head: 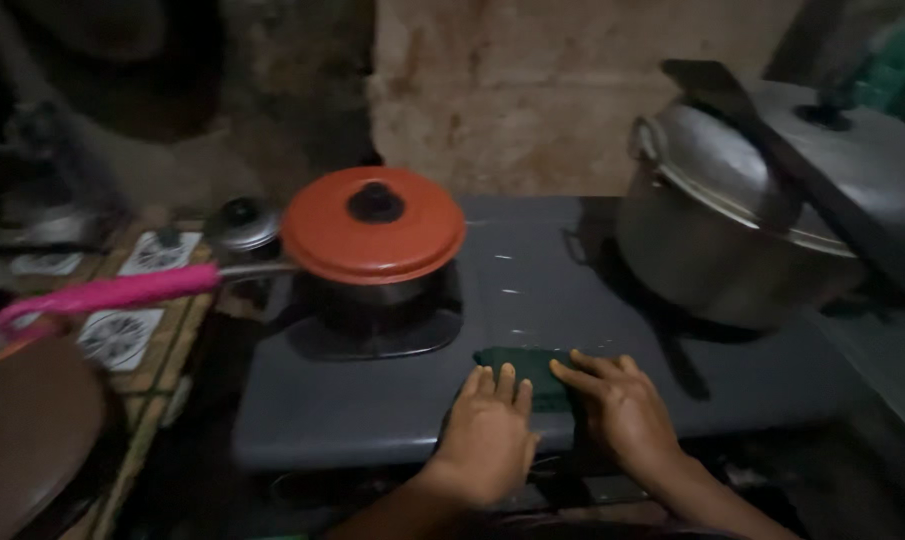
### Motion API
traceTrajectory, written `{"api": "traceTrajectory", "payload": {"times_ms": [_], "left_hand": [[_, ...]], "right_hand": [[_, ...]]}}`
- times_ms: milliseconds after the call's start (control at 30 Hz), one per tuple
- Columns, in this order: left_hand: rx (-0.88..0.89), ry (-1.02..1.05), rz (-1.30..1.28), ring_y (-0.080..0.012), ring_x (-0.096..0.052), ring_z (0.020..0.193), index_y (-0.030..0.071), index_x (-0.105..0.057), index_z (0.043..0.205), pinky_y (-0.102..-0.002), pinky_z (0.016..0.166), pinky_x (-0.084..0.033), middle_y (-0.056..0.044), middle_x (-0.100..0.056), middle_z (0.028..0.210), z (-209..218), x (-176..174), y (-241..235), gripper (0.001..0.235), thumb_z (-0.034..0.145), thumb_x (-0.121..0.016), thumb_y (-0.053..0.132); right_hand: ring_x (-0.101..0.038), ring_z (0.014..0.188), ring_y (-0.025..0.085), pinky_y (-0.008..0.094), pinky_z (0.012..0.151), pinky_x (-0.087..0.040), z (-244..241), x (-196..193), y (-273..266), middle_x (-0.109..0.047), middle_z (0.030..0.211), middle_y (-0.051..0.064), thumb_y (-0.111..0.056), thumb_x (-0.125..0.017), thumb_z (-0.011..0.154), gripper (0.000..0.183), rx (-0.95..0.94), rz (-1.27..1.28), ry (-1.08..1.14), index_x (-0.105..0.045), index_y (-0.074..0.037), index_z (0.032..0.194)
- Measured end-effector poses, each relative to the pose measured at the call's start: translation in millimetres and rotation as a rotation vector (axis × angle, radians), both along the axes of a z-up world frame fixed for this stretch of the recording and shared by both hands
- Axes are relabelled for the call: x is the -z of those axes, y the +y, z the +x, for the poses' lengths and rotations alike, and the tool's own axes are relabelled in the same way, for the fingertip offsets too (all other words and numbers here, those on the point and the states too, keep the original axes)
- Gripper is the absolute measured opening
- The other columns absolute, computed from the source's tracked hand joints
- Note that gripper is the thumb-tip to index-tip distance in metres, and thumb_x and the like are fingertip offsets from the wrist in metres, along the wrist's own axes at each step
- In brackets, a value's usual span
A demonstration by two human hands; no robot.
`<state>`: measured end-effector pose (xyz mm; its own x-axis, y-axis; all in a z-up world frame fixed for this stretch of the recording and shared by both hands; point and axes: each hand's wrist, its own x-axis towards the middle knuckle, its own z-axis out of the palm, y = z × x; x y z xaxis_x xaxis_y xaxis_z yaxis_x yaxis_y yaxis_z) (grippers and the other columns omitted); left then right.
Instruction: The person stirs a yellow liquid in a pot on a gas stove using a wooden spatula. They then cover the pot with a lid and wipe the stovetop with a green cloth.
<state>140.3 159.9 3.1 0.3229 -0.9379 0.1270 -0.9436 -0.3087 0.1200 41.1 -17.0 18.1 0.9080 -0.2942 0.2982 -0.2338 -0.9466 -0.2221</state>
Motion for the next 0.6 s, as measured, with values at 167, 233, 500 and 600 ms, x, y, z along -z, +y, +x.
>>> {"api": "traceTrajectory", "payload": {"times_ms": [167,233,500,600], "left_hand": [[-0.014,0.006,0.086,-0.0503,-0.039,0.138,-0.010,-0.042,0.146,-0.053,0.117,-0.023,-0.035,-0.041,0.150,-1,-4,-36,0.070,0.098,-0.058,0.038],[-0.037,0.005,0.089,-0.0497,-0.040,0.137,-0.010,-0.042,0.147,-0.053,0.117,-0.022,-0.035,-0.041,0.150,4,-3,-46,0.070,0.098,-0.057,0.039],[-0.216,0.004,0.083,-0.0431,-0.042,0.138,-0.005,-0.046,0.145,-0.049,0.118,-0.025,-0.029,-0.044,0.150,47,0,-91,0.073,0.095,-0.062,0.046],[-0.263,0.003,0.057,-0.0418,-0.043,0.138,-0.003,-0.049,0.143,-0.048,0.119,-0.025,-0.028,-0.046,0.149,67,1,-106,0.071,0.093,-0.063,0.045]], "right_hand": [[-0.067,0.101,0.031,0.039,0.090,-0.054,-1,10,-24,-0.070,0.129,0.012,0.001,-0.068,0.078,0.045,0.010,-0.013,-0.155,-0.078,-0.018,0.117],[-0.068,0.097,0.029,0.038,0.090,-0.055,9,13,-36,-0.070,0.130,0.013,0.002,-0.066,0.079,0.044,0.007,0.003,-0.149,-0.078,-0.017,0.117],[-0.066,0.101,0.033,0.041,0.093,-0.053,68,25,-82,-0.071,0.129,0.014,0.003,-0.063,0.083,0.042,-0.059,0.040,-0.239,-0.080,-0.018,0.116],[-0.065,0.104,0.033,0.041,0.093,-0.053,91,32,-95,-0.071,0.129,0.010,0.003,-0.063,0.081,0.045,-0.015,0.016,-0.199,-0.080,-0.022,0.116]]}}
